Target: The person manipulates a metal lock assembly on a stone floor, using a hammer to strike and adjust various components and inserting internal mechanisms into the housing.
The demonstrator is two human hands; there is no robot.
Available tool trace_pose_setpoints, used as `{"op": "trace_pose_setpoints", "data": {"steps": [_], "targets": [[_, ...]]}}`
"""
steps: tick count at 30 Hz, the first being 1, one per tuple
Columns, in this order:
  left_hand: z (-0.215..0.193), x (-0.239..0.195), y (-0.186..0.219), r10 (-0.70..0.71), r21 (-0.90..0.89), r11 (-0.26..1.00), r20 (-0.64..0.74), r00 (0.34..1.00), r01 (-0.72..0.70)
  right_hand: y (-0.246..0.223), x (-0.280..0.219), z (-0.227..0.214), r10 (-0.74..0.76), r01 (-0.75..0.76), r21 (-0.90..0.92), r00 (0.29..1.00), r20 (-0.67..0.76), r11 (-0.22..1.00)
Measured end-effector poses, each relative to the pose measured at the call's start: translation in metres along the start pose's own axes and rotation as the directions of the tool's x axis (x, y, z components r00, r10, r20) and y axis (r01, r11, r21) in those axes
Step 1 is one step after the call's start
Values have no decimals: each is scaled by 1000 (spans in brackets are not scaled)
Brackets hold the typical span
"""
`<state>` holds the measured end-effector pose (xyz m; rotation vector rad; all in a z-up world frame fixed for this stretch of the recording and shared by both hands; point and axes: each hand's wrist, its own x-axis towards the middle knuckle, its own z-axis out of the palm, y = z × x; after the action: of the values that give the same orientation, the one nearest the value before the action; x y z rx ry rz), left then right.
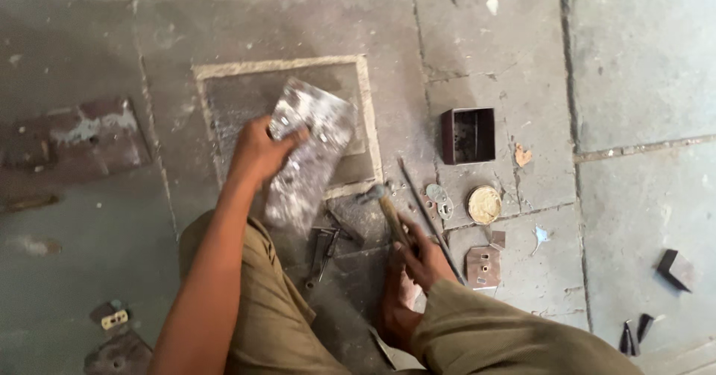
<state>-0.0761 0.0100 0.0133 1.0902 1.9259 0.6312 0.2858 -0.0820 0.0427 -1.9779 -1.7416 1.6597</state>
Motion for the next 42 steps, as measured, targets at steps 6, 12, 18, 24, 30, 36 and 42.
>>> {"op": "trace_pose_setpoints", "data": {"steps": [6,12,18,24,30,36,42], "targets": [[45,-83,70,44,-137,990,400,916,13,50,66,-33,-324,324,274,945,-49,905],[42,-119,112,68,-312,941,558,827,133,38,83,-43,-741,741,-43,672,20,671],[58,-122,100,11,-385,872,632,775,302,12,61,-42,-446,422,215,892,78,881],[86,-122,93,-15,-406,857,597,802,318,15,40,-21,-683,667,-150,699,-212,730],[86,-117,93,-54,-350,887,570,820,302,-8,23,-55,-457,472,219,882,-117,854],[86,-113,87,-91,-291,904,587,804,314,-27,0,-102,-501,423,310,830,244,852],[84,-112,84,-23,-395,862,596,803,318,-23,1,-84,-361,324,237,923,134,916]]}}
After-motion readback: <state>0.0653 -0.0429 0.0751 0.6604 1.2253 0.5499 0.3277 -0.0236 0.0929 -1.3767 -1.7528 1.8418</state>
